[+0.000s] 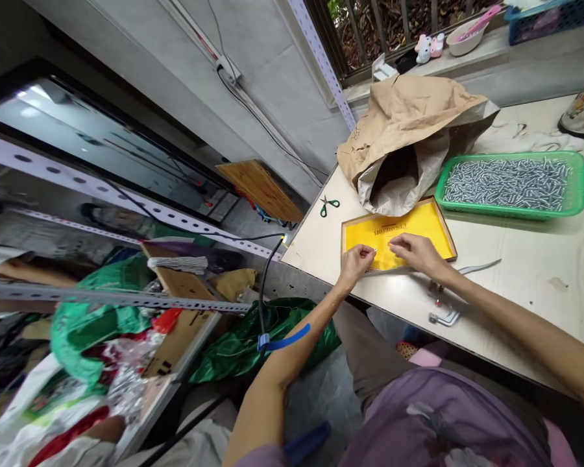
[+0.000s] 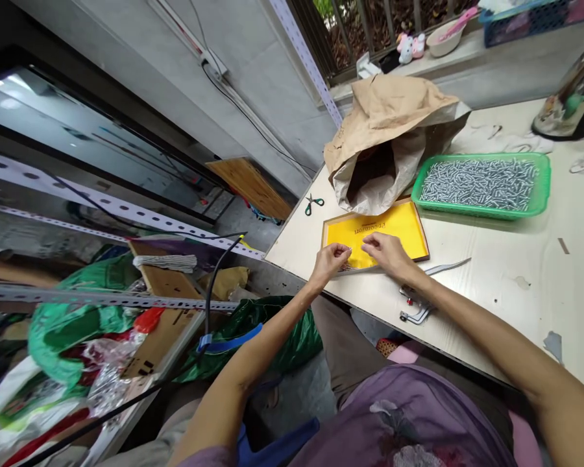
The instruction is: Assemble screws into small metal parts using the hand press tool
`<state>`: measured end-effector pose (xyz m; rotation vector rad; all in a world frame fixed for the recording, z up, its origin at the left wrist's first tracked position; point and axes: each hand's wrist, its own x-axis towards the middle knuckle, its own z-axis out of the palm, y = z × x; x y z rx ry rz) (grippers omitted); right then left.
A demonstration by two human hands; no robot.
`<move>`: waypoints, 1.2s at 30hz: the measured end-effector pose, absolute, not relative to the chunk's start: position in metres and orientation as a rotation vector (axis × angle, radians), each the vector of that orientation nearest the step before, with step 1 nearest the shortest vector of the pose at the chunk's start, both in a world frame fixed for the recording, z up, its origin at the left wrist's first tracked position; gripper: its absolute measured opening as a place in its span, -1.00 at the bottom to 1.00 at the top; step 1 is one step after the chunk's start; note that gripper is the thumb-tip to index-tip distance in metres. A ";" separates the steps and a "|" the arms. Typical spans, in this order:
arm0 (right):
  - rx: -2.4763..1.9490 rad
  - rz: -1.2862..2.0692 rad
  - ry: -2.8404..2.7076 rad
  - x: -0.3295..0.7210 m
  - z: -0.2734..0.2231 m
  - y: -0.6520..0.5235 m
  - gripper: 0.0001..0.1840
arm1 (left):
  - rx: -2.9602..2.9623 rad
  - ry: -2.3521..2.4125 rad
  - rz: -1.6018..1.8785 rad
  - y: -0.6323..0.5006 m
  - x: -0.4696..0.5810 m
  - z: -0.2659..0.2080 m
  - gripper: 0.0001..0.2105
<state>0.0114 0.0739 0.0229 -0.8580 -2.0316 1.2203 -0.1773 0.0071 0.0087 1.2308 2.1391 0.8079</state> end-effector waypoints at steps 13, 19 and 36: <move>-1.077 1.223 -2.009 -0.043 -0.008 0.097 -0.84 | 1.349 2.110 0.828 0.016 -0.194 -0.004 -0.89; -1.088 1.165 -2.025 -0.015 -0.015 0.103 -0.85 | 2.046 1.918 0.072 0.011 -0.205 0.001 -0.85; -0.985 1.435 -1.860 -0.026 -0.021 0.085 -0.84 | 1.748 1.996 0.409 0.012 -0.191 0.004 -0.95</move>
